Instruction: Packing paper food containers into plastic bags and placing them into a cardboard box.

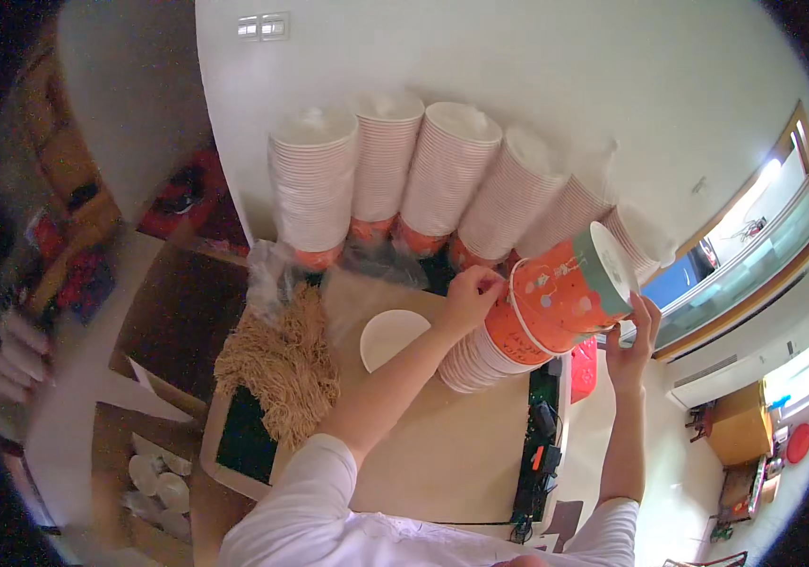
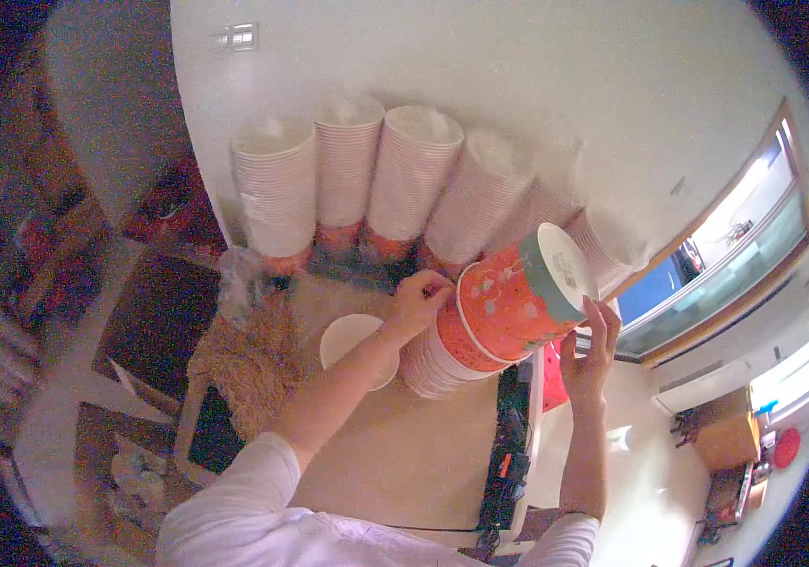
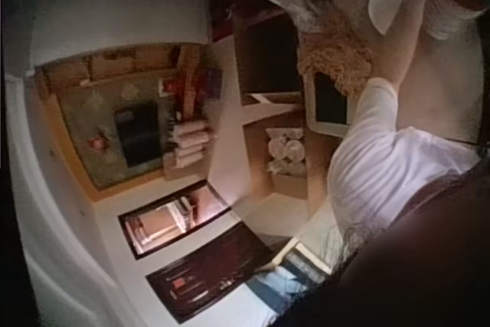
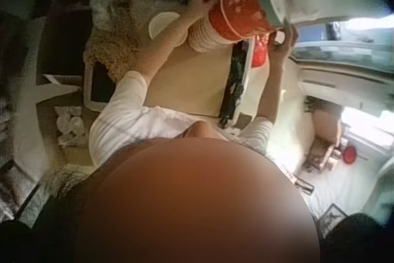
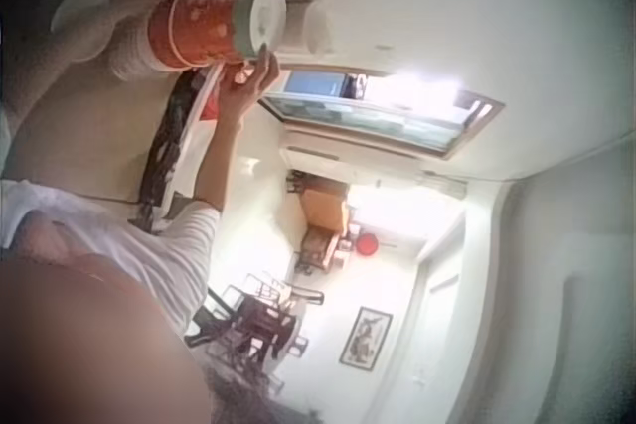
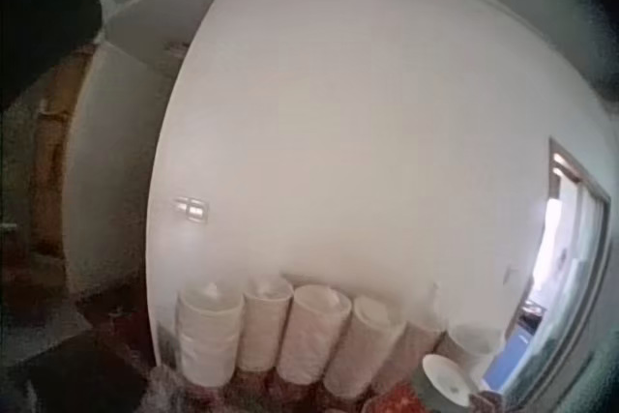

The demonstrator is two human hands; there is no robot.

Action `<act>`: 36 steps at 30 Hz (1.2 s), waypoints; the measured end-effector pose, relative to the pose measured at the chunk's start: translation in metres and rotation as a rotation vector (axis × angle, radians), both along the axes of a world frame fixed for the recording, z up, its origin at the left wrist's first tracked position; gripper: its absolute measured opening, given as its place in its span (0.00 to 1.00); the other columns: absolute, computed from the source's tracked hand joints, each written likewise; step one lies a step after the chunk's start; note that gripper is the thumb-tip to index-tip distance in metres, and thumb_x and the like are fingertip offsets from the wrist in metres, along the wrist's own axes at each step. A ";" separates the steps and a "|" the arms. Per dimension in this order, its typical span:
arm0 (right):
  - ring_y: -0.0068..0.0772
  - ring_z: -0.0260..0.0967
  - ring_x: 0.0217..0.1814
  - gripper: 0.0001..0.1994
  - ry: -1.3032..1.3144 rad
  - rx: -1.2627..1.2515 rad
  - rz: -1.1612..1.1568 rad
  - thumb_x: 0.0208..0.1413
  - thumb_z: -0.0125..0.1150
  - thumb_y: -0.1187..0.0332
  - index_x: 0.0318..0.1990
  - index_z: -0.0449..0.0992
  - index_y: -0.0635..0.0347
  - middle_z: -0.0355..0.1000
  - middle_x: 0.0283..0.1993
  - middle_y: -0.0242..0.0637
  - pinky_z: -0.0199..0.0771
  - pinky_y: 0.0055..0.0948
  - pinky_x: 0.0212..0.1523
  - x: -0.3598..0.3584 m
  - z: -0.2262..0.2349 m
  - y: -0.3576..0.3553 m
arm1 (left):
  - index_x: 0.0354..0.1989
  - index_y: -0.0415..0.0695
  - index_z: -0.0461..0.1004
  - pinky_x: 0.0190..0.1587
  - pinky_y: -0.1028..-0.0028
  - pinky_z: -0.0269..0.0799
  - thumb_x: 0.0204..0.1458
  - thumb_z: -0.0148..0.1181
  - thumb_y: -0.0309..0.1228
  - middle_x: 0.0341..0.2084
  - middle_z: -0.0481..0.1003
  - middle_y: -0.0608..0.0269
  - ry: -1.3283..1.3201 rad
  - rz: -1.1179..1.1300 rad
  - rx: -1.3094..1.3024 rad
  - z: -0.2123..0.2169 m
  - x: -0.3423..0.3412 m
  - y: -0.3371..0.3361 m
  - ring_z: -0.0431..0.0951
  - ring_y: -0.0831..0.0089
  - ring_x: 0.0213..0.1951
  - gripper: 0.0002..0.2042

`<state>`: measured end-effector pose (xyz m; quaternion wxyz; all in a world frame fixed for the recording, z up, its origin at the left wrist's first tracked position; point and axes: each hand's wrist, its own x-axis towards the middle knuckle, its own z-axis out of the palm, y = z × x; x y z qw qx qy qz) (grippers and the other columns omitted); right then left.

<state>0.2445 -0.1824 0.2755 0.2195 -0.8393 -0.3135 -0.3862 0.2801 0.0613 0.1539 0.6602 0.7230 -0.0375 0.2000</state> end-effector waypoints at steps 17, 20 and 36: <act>0.30 0.60 0.38 0.11 0.279 0.084 0.159 0.43 0.53 0.80 0.37 0.67 0.65 0.60 0.39 0.40 0.64 0.23 0.38 0.009 0.024 -0.015 | 0.26 0.38 0.70 0.27 0.77 0.67 0.41 0.58 0.25 0.20 0.72 0.60 -0.049 0.007 -0.072 0.013 -0.007 -0.003 0.72 0.76 0.23 0.05; 0.28 0.59 0.37 0.07 0.319 0.129 0.217 0.43 0.53 0.79 0.33 0.66 0.65 0.60 0.37 0.38 0.63 0.22 0.37 0.018 0.025 -0.019 | 0.30 0.40 0.70 0.32 0.77 0.68 0.44 0.54 0.25 0.23 0.73 0.63 0.018 -0.014 -0.101 0.006 -0.002 0.001 0.72 0.77 0.27 0.05; 0.24 0.55 0.39 0.06 0.418 0.125 0.260 0.46 0.48 0.79 0.33 0.62 0.63 0.55 0.36 0.34 0.58 0.19 0.41 0.024 0.035 -0.016 | 0.27 0.37 0.73 0.33 0.77 0.68 0.43 0.57 0.28 0.23 0.74 0.61 0.006 -0.157 -0.205 0.022 -0.004 0.011 0.72 0.77 0.28 0.07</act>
